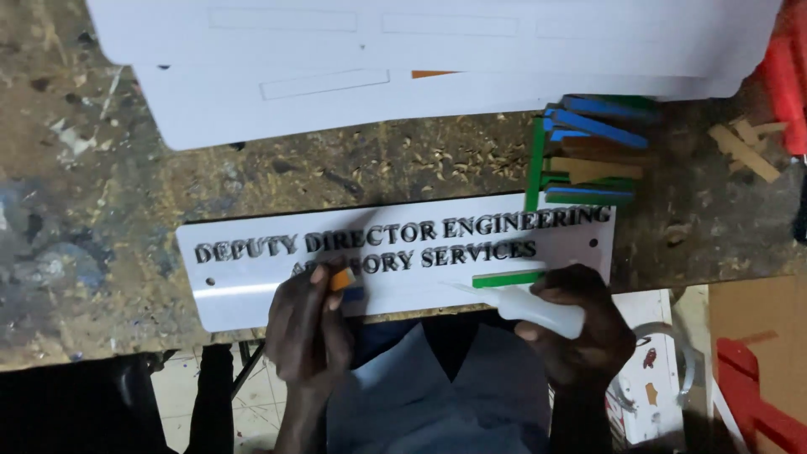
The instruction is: Applying colored vinyl or plastic strips to white sign boards using liquid adhesive.
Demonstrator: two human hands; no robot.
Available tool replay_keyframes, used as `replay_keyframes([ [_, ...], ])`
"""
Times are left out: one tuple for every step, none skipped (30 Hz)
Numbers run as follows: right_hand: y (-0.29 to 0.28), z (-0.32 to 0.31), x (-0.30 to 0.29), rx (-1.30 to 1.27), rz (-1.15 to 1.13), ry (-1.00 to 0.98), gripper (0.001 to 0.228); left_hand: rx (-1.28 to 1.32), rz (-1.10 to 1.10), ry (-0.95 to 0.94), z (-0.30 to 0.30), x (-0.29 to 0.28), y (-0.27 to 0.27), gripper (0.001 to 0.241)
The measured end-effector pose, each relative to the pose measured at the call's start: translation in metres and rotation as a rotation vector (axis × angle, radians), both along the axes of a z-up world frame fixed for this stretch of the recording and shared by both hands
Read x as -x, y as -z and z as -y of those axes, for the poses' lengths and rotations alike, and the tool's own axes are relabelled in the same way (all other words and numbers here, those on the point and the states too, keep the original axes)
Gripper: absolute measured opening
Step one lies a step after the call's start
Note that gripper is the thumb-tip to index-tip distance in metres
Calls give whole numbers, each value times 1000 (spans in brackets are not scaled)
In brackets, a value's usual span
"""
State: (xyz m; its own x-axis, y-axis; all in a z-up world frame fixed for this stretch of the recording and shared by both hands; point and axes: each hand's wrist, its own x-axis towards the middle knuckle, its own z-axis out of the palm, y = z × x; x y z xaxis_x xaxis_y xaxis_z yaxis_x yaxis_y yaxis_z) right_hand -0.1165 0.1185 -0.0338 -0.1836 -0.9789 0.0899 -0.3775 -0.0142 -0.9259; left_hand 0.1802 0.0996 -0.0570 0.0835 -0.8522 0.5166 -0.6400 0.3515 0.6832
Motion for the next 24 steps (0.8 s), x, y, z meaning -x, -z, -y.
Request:
replay_keyframes([
  [-5,3,-5,5,0,-10,42,5,0,-10,0,-1,7,30],
  [-10,7,-11,41,-20,-121,40,48,7,-10,-1,-3,13,32],
  [-16,10,-16,77,-42,-228,40,93,13,-6,0,-4,20,34],
  [-15,5,-22,82,-45,-233,40,98,11,-11,1,-3,21,34],
  [-14,0,-28,78,-36,-192,39,124,-15,-24,2,-1,21,32],
  [-13,-5,-34,74,-27,-151,39,151,-42,-36,3,0,21,30],
  [-12,-4,-37,80,-30,-155,39,157,-44,-39,3,0,22,30],
  [-10,-3,-40,123,-16,-181,40,178,-57,-69,4,1,22,27],
  [-8,-2,-44,163,-1,-206,41,196,-70,-96,4,1,22,26],
  [-10,-2,-45,166,-2,-207,41,200,-72,-98,4,1,24,26],
  [-11,-2,-47,178,-29,-202,40,197,-93,-103,4,1,25,26],
  [-12,-2,-48,189,-56,-196,38,195,-115,-108,4,0,26,26],
  [-10,-2,-47,195,-59,-195,38,201,-117,-107,4,0,27,26],
  [-9,-2,-47,204,-60,-205,39,196,-119,-105,4,0,28,25],
  [-7,-3,-46,208,-62,-214,40,187,-121,-102,3,0,29,25],
  [-8,-2,-47,210,-65,-212,40,189,-124,-100,4,1,30,25],
  [-9,-1,-47,227,-67,-226,40,179,-145,-89,4,1,32,25],
  [-9,0,-48,244,-69,-241,40,169,-166,-78,4,2,33,25],
  [-9,0,-49,245,-70,-244,40,170,-167,-81,5,2,32,25],
  [-9,0,-49,249,-80,-239,40,169,-163,-70,5,2,32,26],
  [-9,0,-49,250,-89,-237,41,165,-158,-61,5,2,31,26],
  [-9,0,-49,248,-89,-241,41,163,-158,-65,5,2,30,26],
  [-9,1,-49,241,-88,-247,39,157,-156,-67,5,2,30,26],
  [-10,1,-48,235,-87,-253,38,150,-155,-69,5,2,30,25],
])
